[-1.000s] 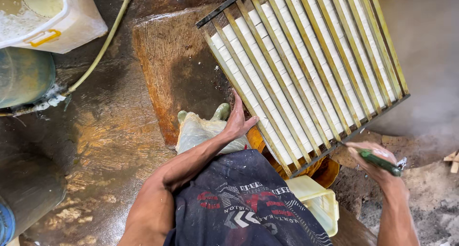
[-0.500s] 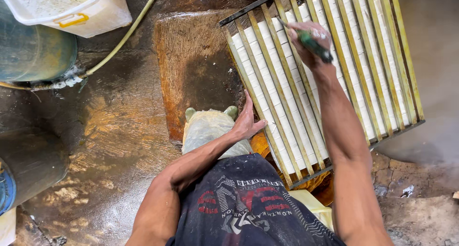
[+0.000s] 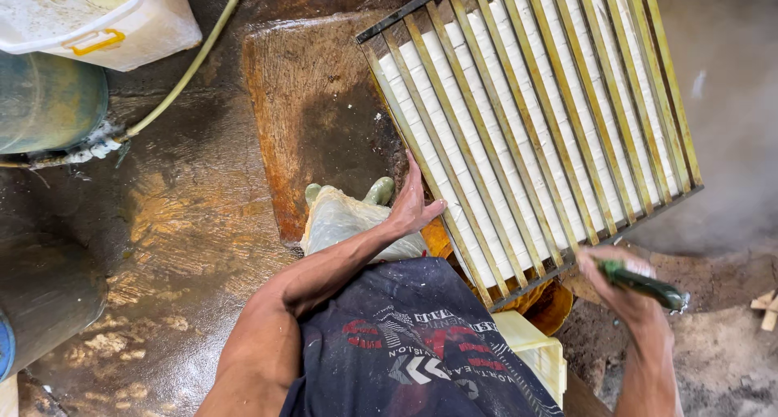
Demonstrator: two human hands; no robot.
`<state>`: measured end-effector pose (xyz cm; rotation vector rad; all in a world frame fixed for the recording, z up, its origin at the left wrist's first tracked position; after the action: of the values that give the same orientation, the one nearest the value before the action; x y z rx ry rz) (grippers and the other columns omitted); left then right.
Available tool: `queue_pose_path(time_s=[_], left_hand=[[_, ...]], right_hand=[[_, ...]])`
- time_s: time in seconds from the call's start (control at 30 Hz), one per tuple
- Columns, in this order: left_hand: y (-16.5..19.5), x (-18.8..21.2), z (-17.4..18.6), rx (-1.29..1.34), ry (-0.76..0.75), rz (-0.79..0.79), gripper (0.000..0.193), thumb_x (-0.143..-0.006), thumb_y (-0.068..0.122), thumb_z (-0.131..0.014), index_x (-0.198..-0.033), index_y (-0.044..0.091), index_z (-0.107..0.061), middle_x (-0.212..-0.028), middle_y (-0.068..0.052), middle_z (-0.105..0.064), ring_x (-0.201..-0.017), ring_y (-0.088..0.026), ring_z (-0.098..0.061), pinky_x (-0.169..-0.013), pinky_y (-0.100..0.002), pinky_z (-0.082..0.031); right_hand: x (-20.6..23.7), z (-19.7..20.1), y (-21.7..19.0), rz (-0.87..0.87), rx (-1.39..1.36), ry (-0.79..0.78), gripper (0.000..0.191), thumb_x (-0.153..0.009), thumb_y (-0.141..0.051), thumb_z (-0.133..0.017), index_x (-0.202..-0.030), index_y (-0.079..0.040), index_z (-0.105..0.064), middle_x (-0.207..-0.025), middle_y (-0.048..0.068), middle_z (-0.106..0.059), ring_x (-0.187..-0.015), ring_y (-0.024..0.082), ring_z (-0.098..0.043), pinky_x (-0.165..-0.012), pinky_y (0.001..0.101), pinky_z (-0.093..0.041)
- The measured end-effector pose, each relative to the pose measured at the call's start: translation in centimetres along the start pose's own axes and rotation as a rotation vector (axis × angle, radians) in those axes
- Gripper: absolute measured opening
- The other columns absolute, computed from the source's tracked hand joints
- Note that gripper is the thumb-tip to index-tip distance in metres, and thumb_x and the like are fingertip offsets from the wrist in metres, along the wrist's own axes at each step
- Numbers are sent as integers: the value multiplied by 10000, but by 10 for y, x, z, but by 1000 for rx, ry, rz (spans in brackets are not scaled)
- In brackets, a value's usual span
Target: The person removes small pieces from a large block of white tofu, then uses a knife to cut the block into strips. The strips are placed into a slatted wooden frame and scraped with the knife. The person repeats this process with another block of tofu.
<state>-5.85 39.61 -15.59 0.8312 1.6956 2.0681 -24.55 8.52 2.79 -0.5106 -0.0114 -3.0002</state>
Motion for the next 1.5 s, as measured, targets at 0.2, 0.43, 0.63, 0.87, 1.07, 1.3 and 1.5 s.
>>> queue_pose_path(time_s=[0.2,0.43,0.63,0.87,1.07,1.3,1.5], left_hand=[[14,1,2,-7,16,18,1284,-836,188,-758,-1529,-59,294,-1610,-377,-222,-1472,-452,-356,-1219,-425,-321],[18,3,1,1,29,12,1289,-841,183,-763,-1534,-56,298,-1622,-361,-219,-1485,-444,-339,-1229,-411,-306],[5,5,-2,7,49,-84,1297,-831,136,-797,-1547,-30,272,-1650,-389,-119,-1524,-476,-262,-1250,-448,-273],[-4,1,-10,41,-2,83,1301,-820,172,-763,-1534,-33,304,-1615,-380,-167,-1460,-467,-341,-1223,-454,-308],[-8,0,-12,28,47,-9,1292,-814,165,-774,-1552,-42,266,-1609,-392,-200,-1476,-477,-326,-1227,-441,-310],[-8,2,-12,36,57,-13,1295,-819,179,-768,-1543,-79,275,-1607,-373,-255,-1457,-458,-363,-1218,-429,-324],[-7,3,-9,21,58,-43,1300,-808,168,-783,-1544,-71,261,-1590,-391,-252,-1465,-471,-354,-1224,-441,-324]], right_hand=[[-236,65,-55,247,-458,849,315,-1140,-149,-697,-833,-117,-635,-674,14,-578,-599,122,-549,-543,299,-471],[-336,59,-83,288,-453,715,248,-1148,-218,-563,-1184,-98,-776,-1015,109,-769,-866,193,-728,-716,332,-608],[-130,-6,-52,-100,-304,90,534,-1109,-446,-444,-670,-153,-526,-595,32,-529,-550,199,-518,-539,378,-495],[48,-21,-35,-71,-720,286,191,-1001,-248,-669,-1032,-66,-715,-946,126,-760,-768,125,-734,-640,282,-599],[-146,34,-66,39,-540,516,391,-1096,-172,-625,-710,-187,-568,-572,-23,-551,-493,59,-515,-482,273,-405],[-352,46,-116,310,-426,763,166,-1080,-174,-659,-1142,-68,-769,-981,117,-756,-854,236,-731,-750,366,-607],[-203,1,-95,165,-365,460,257,-1096,-180,-697,-848,-113,-694,-754,79,-696,-703,212,-663,-615,411,-557]])
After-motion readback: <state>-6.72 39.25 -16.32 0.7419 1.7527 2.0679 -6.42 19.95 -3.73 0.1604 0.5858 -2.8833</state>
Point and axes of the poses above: each hand's wrist, its own x-axis away from the middle knuckle, its own z-axis out of the back of the hand, y = z × x, the point moved 1 cm from there along -x, towards the middle knuckle
